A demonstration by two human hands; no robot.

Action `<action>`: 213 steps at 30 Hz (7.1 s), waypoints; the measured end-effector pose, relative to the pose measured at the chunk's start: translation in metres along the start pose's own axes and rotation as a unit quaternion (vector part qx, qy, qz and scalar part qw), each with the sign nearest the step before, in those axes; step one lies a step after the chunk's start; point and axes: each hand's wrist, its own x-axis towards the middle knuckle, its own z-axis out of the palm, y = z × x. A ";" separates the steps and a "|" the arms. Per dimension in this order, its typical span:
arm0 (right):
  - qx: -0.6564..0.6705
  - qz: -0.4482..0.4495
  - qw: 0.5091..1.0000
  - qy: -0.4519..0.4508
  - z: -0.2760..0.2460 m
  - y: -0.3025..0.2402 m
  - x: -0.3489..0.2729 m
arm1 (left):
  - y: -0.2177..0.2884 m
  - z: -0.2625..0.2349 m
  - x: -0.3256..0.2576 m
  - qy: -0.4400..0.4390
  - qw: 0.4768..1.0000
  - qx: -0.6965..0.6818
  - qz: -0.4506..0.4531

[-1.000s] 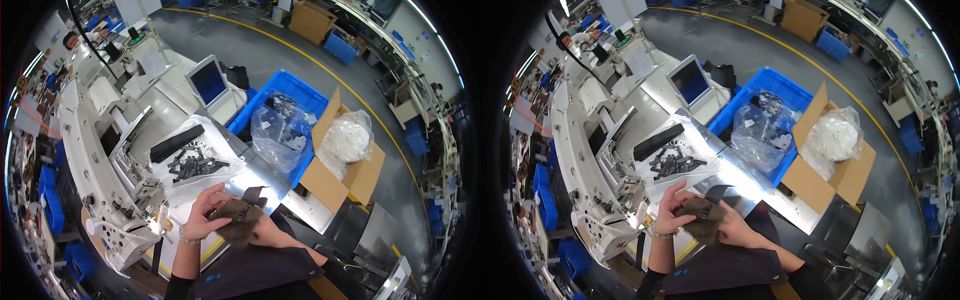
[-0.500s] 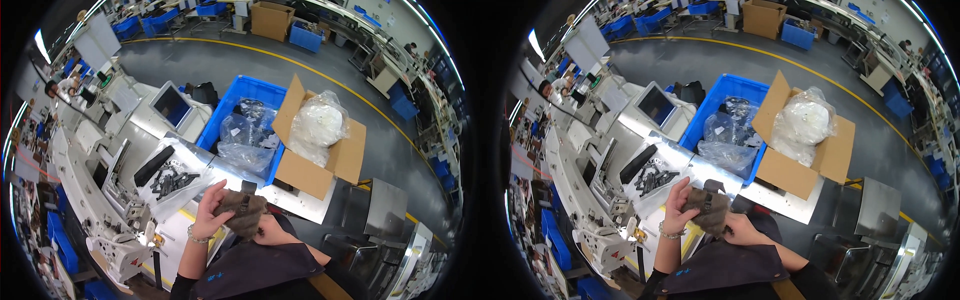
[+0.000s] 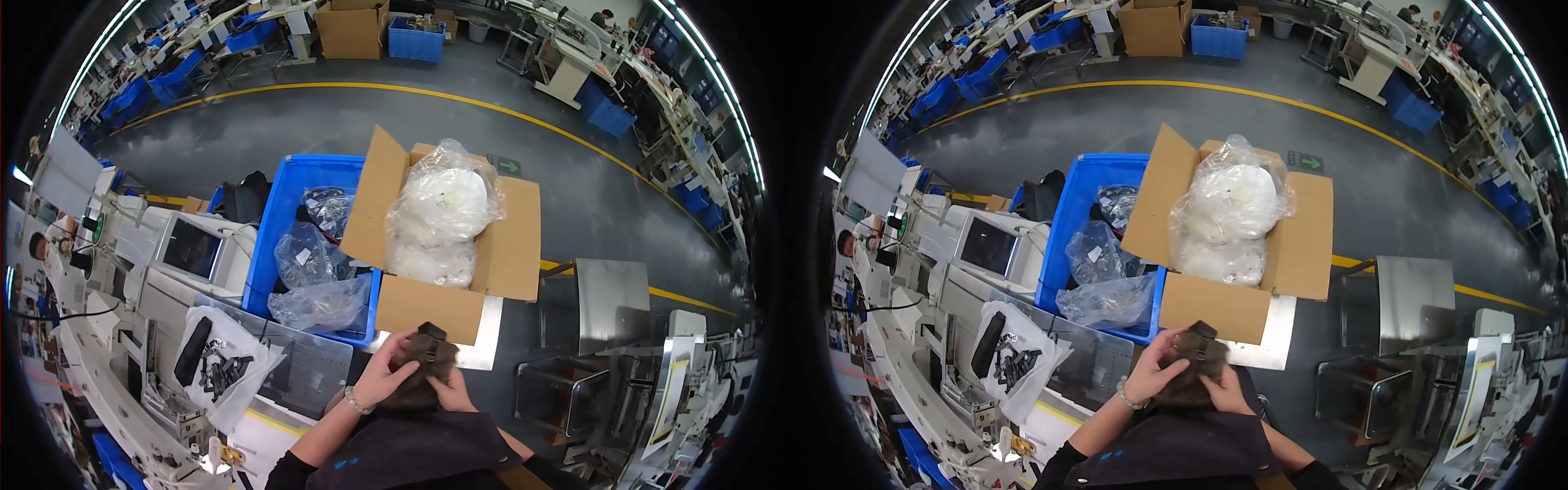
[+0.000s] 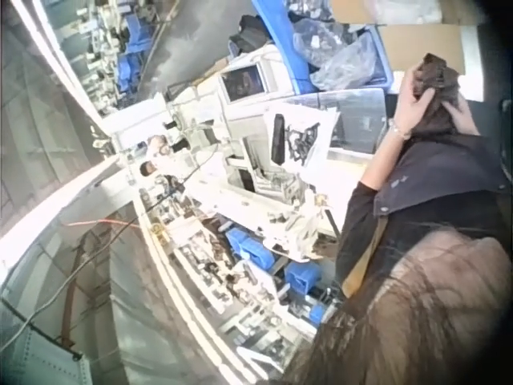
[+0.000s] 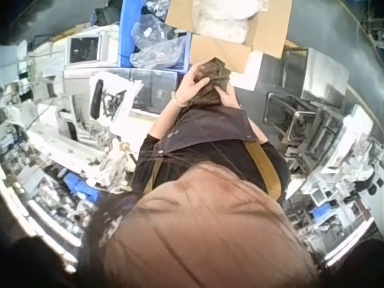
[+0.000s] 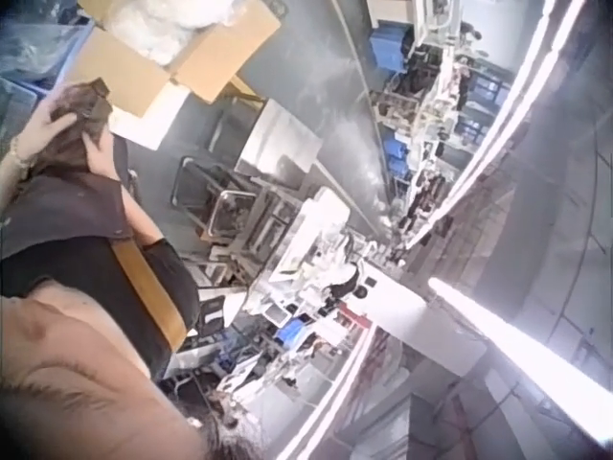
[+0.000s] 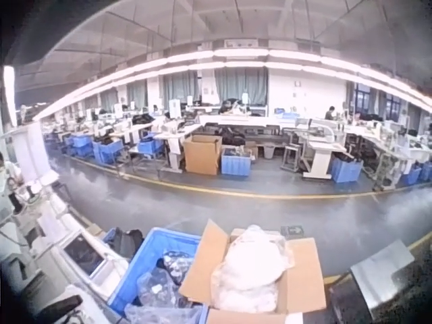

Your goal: Organizing and grouping leather strap components with metal rings and hardware from packaging.

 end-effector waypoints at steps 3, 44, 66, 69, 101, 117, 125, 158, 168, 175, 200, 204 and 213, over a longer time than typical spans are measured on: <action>-0.015 0.029 0.993 0.115 -0.056 -0.009 0.006 | -0.005 0.002 0.035 -0.052 0.996 0.060 -0.028; -0.362 -0.128 0.912 -0.147 -0.166 0.084 0.042 | -0.107 -0.126 -0.201 0.494 0.626 0.579 -0.171; -0.422 -0.239 0.822 -0.298 0.347 0.070 0.138 | -0.125 -0.219 -0.215 0.483 0.751 0.450 -0.003; -0.425 -0.258 0.811 -0.308 0.344 0.072 0.141 | -0.120 -0.198 -0.221 0.464 0.751 0.468 0.031; -0.497 -0.359 0.685 -0.394 0.415 0.075 0.153 | -0.110 -0.325 -0.163 0.573 0.568 0.577 -0.130; -0.401 -0.235 0.715 -0.523 0.434 0.072 0.137 | -0.098 -0.270 -0.245 0.672 0.688 0.256 -0.095; -0.576 -0.380 0.623 -0.369 0.426 0.062 0.116 | -0.114 -0.297 -0.212 0.630 0.662 0.375 -0.154; -0.322 -0.364 0.609 -0.627 0.471 0.081 0.090 | -0.114 -0.211 -0.252 0.614 0.676 0.396 -0.094; -0.374 -0.292 0.567 -0.673 0.505 0.134 0.053 | -0.110 -0.171 -0.269 0.567 0.731 0.376 -0.053; -0.422 -0.279 0.557 -0.658 0.496 0.144 0.039 | -0.117 -0.166 -0.280 0.584 0.709 0.394 -0.046; -0.425 -0.330 0.590 -0.602 0.555 0.108 0.072 | -0.117 -0.167 -0.288 0.601 0.712 0.360 -0.048; -0.434 -0.439 0.556 -0.557 0.594 0.148 0.071 | -0.115 -0.170 -0.290 0.606 0.715 0.347 -0.046; -0.501 -0.418 0.432 -0.623 0.624 0.170 0.063 | -0.118 -0.172 -0.292 0.615 0.709 0.343 -0.044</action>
